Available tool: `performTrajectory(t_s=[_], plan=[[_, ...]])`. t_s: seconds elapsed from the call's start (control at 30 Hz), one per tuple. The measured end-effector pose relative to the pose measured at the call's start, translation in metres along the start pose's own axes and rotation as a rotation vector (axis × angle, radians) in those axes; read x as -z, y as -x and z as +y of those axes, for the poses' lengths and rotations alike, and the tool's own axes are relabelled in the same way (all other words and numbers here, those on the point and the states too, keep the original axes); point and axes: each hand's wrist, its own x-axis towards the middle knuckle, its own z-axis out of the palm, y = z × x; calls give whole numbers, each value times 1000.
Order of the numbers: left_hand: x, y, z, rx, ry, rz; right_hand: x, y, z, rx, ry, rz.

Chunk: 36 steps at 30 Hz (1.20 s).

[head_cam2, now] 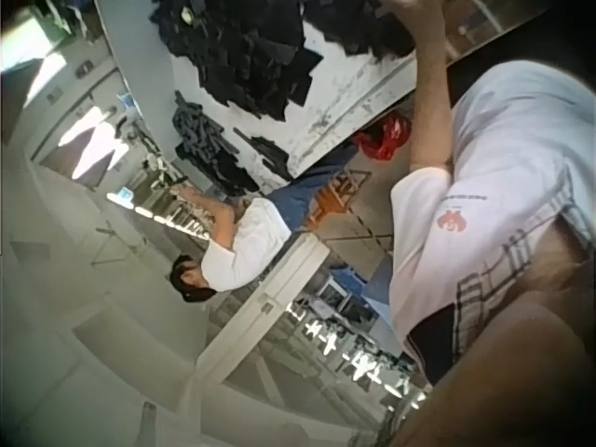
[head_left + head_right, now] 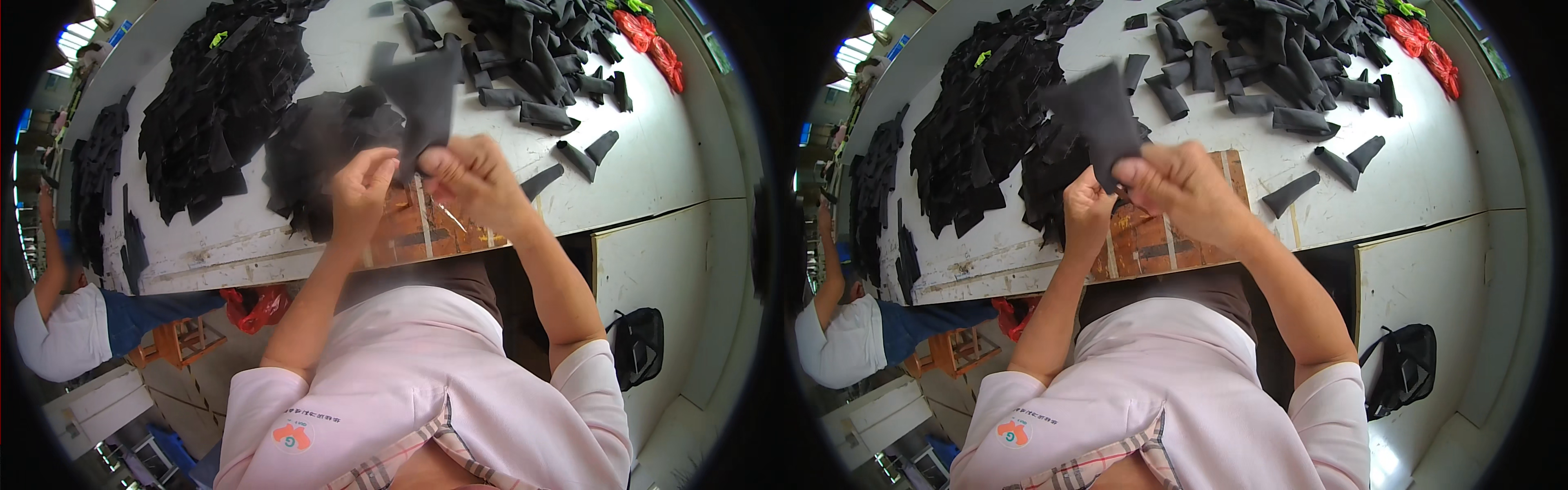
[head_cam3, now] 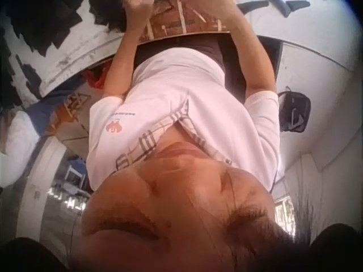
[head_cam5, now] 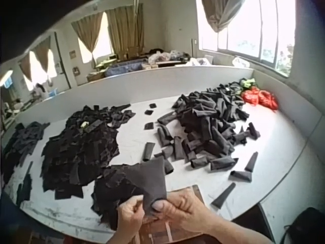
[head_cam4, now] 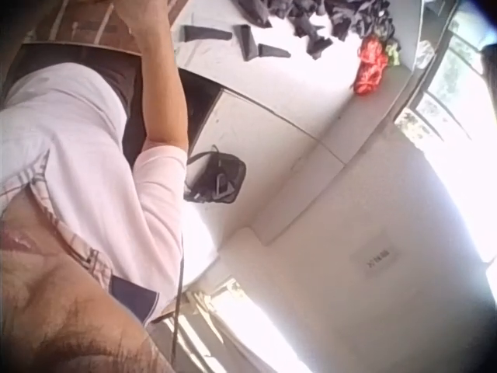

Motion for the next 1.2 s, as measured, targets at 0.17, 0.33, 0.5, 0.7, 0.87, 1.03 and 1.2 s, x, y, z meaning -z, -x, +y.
performTrajectory(t_s=[0.17,0.33,0.5,0.7,0.87,1.03,1.2], plan=[[-15,-12,-55,-261,-971,-138,42,-13,21,25,152,494],[-14,-22,-64,-381,-1221,-227,17,36,65,-203,-178,364],[-2,-15,-62,-455,-1203,-195,-8,52,60,-271,-54,230],[25,49,33,-460,-883,-191,-36,52,70,-517,-600,90],[38,72,62,-669,-968,-484,-63,34,70,-518,-1002,-6],[36,91,56,-34,-23,-21,-78,36,56,-439,-1113,205],[33,103,44,326,531,-64,-82,53,52,-278,-1060,368]])
